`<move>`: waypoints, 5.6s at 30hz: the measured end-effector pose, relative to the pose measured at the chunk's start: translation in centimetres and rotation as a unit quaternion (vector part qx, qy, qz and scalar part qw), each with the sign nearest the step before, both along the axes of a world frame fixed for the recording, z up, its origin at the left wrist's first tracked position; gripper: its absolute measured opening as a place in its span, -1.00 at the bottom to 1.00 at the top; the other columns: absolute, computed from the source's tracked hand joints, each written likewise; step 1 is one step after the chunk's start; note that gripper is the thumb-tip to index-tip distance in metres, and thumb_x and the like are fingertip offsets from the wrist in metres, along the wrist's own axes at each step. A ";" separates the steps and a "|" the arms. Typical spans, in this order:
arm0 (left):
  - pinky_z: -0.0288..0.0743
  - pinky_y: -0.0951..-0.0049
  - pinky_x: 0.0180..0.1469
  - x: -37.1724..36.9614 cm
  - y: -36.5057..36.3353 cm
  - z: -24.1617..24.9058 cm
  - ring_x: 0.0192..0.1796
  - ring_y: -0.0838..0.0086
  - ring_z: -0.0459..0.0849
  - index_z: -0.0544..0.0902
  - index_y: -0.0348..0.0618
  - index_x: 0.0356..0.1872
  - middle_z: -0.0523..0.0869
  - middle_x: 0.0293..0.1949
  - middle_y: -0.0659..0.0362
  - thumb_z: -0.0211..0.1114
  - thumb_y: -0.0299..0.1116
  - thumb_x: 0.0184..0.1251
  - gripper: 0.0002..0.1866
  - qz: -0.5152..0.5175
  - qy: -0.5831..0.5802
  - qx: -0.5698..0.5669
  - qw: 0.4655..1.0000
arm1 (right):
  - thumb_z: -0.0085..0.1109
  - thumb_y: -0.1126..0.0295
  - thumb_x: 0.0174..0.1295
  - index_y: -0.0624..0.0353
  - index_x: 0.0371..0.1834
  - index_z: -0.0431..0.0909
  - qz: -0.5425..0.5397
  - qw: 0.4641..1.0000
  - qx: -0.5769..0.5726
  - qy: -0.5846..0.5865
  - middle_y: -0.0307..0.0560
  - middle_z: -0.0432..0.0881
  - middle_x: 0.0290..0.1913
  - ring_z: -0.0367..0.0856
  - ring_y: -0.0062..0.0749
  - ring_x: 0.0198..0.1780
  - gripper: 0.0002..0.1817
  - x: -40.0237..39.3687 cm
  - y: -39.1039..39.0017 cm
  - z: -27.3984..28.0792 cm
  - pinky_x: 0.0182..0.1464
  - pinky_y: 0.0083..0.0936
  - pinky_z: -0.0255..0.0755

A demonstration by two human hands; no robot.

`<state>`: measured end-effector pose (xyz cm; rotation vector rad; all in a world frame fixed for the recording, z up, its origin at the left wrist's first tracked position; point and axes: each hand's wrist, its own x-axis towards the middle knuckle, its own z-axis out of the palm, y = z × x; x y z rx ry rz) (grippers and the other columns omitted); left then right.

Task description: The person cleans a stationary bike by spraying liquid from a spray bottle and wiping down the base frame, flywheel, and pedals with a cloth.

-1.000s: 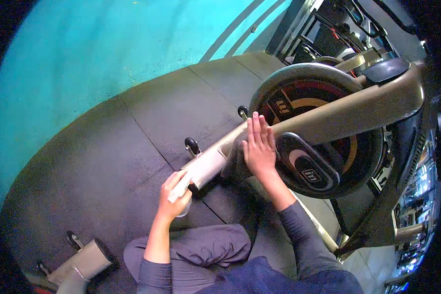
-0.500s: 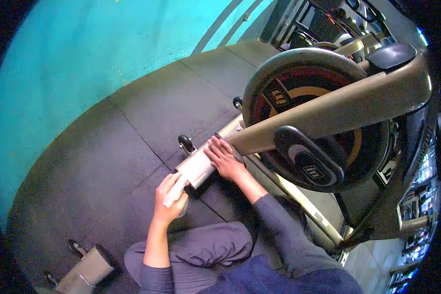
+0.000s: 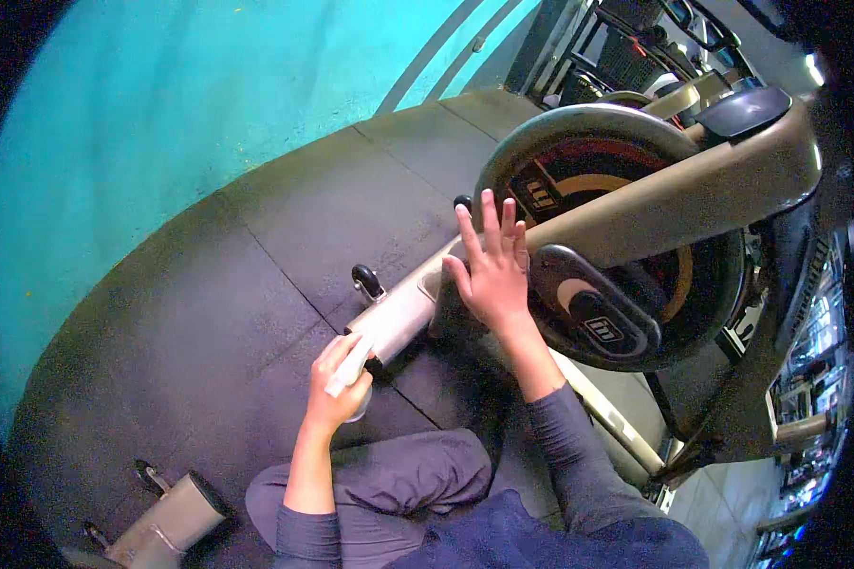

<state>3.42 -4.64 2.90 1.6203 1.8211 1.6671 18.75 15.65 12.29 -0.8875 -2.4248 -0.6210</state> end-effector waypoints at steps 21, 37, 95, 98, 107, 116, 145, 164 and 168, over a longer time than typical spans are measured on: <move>0.52 0.27 -0.03 -0.1 -0.4 0.7 -0.16 0.16 0.66 0.58 -0.25 -0.03 0.69 -0.27 0.07 0.19 -0.59 -0.17 -0.50 0.001 -0.007 -0.008 1.000 | -0.21 -0.18 0.35 -0.08 0.48 0.13 0.124 0.964 -0.162 -0.172 0.01 -0.03 0.55 -0.30 -0.08 0.58 -0.29 -1.7 1.7 -12.9 0.55 -0.21 -0.38; 0.54 0.25 -0.07 0.1 -0.5 1.0 -0.14 0.04 0.64 0.58 -0.28 -0.07 0.63 -0.18 -0.04 0.23 -0.58 -0.16 -0.54 -0.003 -0.002 -0.024 1.000 | -0.06 -0.14 0.27 -0.15 0.43 0.26 0.063 0.997 -0.005 -0.046 -0.09 0.06 0.53 -0.21 -0.07 0.58 -0.32 -0.9 1.1 -0.9 0.53 -0.14 -0.41; 0.53 0.26 -0.14 0.1 0.1 0.0 -0.24 0.11 0.64 0.58 -0.29 -0.08 0.66 -0.28 0.02 0.19 -0.60 -0.19 -0.53 -0.024 0.010 -0.035 0.999 | -0.05 -0.09 0.29 -0.20 0.31 0.39 -0.048 0.982 0.152 0.105 -0.09 -0.05 0.56 -0.33 -0.05 0.59 -0.45 -2.6 2.8 1.2 0.43 0.23 -0.66; 0.52 0.26 -0.14 0.1 0.0 0.5 -0.24 0.08 0.63 0.56 -0.27 -0.07 0.59 -0.31 -0.01 0.21 -0.58 -0.15 -0.55 -0.030 -0.013 -0.041 0.999 | -0.06 -0.11 0.28 -0.15 0.32 0.37 -0.076 0.980 0.180 0.035 -0.12 -0.02 0.56 -0.22 -0.16 0.59 -0.42 -2.0 2.6 -1.9 0.48 0.08 -0.61; 0.54 0.25 -0.03 0.0 -0.3 0.4 -0.12 0.04 0.63 0.58 -0.28 -0.07 0.63 -0.18 -0.05 0.22 -0.57 -0.15 -0.54 -0.025 0.019 -0.036 0.999 | -0.01 -0.10 0.26 -0.02 0.36 0.35 0.121 0.990 -0.033 -0.057 0.00 0.09 0.51 -0.18 -0.11 0.57 -0.35 -3.8 3.6 -11.4 0.54 -0.16 -0.38; 0.53 0.27 -0.04 -0.4 -0.7 0.6 -0.16 0.12 0.65 0.57 -0.31 -0.06 0.65 -0.26 0.02 0.21 -0.60 -0.17 -0.53 -0.009 0.030 0.002 1.000 | 0.03 -0.05 0.27 -0.10 0.43 0.23 0.160 0.972 -0.122 -0.117 0.00 -0.04 0.55 -0.29 -0.03 0.58 -0.33 -3.3 2.6 -10.8 0.53 -0.05 -0.39; 0.52 0.25 -0.05 -0.3 -0.2 0.2 -0.14 0.04 0.64 0.57 -0.26 -0.02 0.63 -0.19 -0.04 0.23 -0.57 -0.18 -0.49 -0.042 -0.013 -0.066 0.997 | -0.08 0.21 0.27 0.11 -0.02 0.67 -0.156 0.874 -0.057 -0.456 0.01 0.69 -0.06 0.57 -0.05 0.02 -0.61 -8.1 5.5 -12.7 0.11 0.08 0.23; 0.52 0.23 -0.03 0.2 -0.1 0.2 -0.09 0.03 0.63 0.58 -0.23 -0.01 0.63 -0.17 -0.04 0.26 -0.53 -0.16 -0.49 -0.036 -0.013 -0.027 0.999 | -0.12 -0.06 0.33 0.16 0.39 0.28 -0.039 0.962 -0.216 -0.160 -0.11 0.27 0.43 0.16 -0.31 0.44 -0.33 -1.8 -4.7 -14.9 0.46 0.12 -0.25; 0.53 0.25 -0.09 0.3 -0.1 0.4 -0.16 0.05 0.63 0.58 -0.25 -0.04 0.61 -0.22 -0.03 0.24 -0.55 -0.18 -0.51 -0.037 0.012 -0.035 0.999 | -0.08 -0.15 0.28 0.20 0.37 0.29 -0.040 0.974 -0.159 -0.156 -0.01 0.28 0.42 0.00 -0.20 0.51 -0.25 -2.2 -5.0 -14.9 0.44 0.11 -0.21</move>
